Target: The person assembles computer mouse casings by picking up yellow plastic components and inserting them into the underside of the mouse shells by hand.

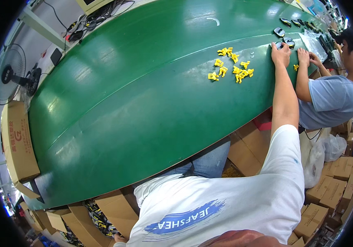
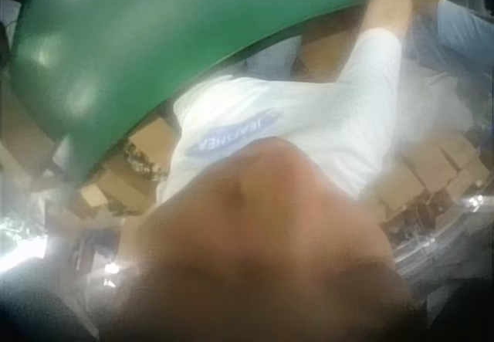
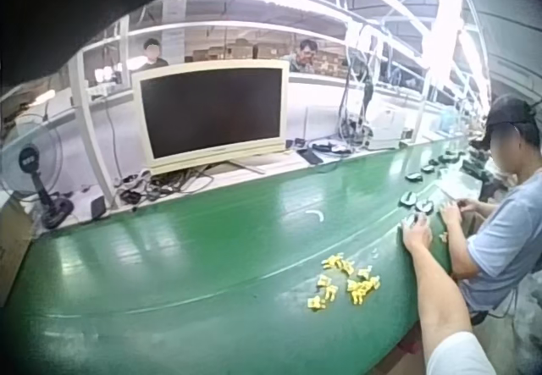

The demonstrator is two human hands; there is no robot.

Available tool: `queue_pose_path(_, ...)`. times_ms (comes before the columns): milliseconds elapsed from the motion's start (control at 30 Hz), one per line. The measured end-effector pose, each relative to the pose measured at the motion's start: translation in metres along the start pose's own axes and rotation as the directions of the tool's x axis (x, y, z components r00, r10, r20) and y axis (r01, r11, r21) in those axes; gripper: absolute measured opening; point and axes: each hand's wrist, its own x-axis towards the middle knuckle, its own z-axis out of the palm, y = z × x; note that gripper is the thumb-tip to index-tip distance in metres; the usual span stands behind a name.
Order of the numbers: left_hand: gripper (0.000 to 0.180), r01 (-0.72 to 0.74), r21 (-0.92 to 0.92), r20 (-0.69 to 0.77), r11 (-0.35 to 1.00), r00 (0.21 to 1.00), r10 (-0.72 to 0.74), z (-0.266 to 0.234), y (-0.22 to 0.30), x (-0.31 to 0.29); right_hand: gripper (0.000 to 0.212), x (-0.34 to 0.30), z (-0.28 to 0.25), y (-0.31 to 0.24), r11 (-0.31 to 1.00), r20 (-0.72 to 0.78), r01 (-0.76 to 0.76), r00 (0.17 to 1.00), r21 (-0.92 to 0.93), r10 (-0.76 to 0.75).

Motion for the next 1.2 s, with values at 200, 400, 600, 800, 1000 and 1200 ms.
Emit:
queue_pose_path(200,0.043,0.010,0.273,-0.193,0.962,0.980,0.045,-0.003,-0.081,0.036,0.066,-0.055,-0.023,0.001,0.818,-0.142,0.167,0.984,0.550,-0.105)
queue_pose_path(400,0.056,-0.460,-0.719,-0.024,0.521,0.765,0.643,0.076,0.148,0.028,0.061,-0.259,-0.142,-0.082,0.491,-0.236,0.590,0.760,0.641,-0.606)
queue_pose_path(600,0.044,-0.118,-0.993,0.026,0.014,-0.103,0.994,-0.041,0.338,-0.281,0.063,-0.407,-0.168,-0.127,0.484,-0.126,0.545,0.742,0.685,-0.658)
queue_pose_path(800,0.073,0.321,-0.922,-0.063,0.217,-0.676,0.734,-0.144,0.352,-0.439,0.057,-0.451,-0.185,-0.115,0.624,0.154,0.443,0.724,0.644,-0.673)
queue_pose_path(1000,0.079,0.269,-0.939,-0.030,0.216,-0.688,0.725,-0.144,0.359,-0.468,0.034,-0.453,-0.185,-0.093,0.449,0.114,0.328,0.690,0.831,-0.715)
queue_pose_path(1200,0.077,0.184,-0.982,-0.162,-0.050,-0.673,0.722,-0.132,0.367,-0.475,0.024,-0.460,-0.173,-0.094,0.419,0.010,0.471,0.655,0.776,-0.756)
